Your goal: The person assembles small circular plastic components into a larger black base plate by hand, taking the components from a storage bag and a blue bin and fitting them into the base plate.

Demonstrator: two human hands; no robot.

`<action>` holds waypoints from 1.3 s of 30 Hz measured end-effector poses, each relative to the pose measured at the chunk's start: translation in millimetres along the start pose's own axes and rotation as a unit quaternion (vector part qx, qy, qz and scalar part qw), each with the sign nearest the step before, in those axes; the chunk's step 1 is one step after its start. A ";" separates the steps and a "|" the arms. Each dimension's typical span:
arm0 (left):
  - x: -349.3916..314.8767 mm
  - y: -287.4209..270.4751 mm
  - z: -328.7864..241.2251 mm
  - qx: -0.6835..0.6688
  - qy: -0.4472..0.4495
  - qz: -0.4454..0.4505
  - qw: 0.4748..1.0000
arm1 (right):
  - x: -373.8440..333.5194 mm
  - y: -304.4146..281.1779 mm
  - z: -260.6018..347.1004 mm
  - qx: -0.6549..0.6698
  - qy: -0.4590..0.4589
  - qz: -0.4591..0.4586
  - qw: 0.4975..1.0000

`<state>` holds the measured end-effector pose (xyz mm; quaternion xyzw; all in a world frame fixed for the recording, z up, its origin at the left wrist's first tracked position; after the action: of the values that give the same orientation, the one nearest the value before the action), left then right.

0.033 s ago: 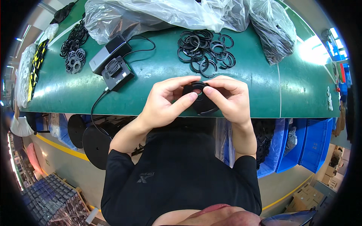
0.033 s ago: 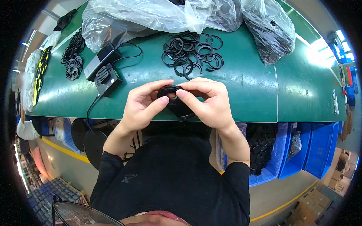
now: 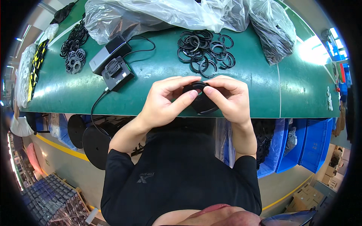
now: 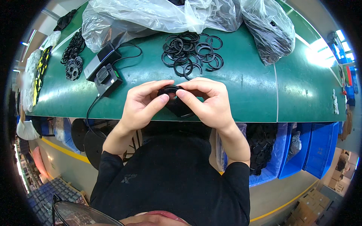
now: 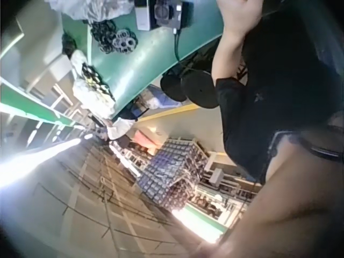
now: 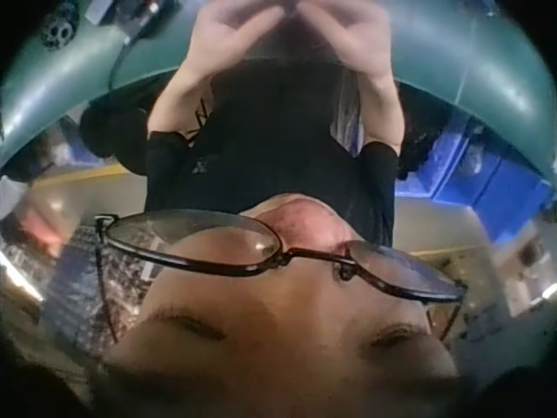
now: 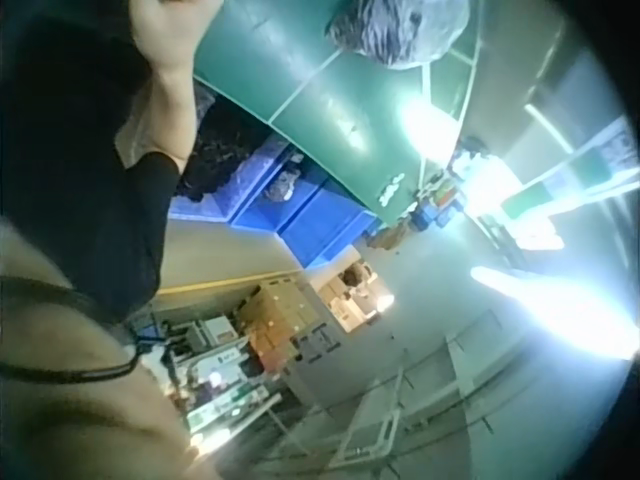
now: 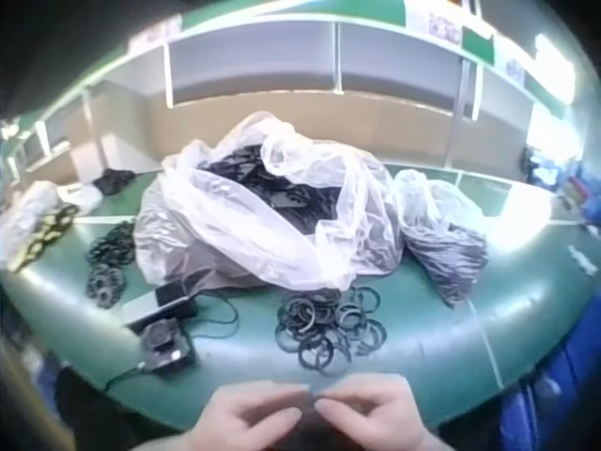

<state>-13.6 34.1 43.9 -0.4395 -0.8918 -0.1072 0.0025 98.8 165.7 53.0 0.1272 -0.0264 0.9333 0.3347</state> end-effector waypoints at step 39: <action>54.4 -8.8 -4.3 0.160 0.094 -0.037 0.982 | 55.3 -5.0 -10.0 -0.118 -0.037 0.067 0.990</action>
<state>-54.3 70.7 51.8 -0.3885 -0.9087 -0.0040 0.1530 58.6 205.1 57.3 0.1192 -0.1568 0.9387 0.2829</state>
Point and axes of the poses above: each hand's wrist, its own x-axis towards the middle knuckle, its own y-axis out of the palm, z = x × y, the point moved 3 cm from there along x, towards the middle knuckle, and after that the axes turned 12 degrees about -z, right-handed, at the moved point
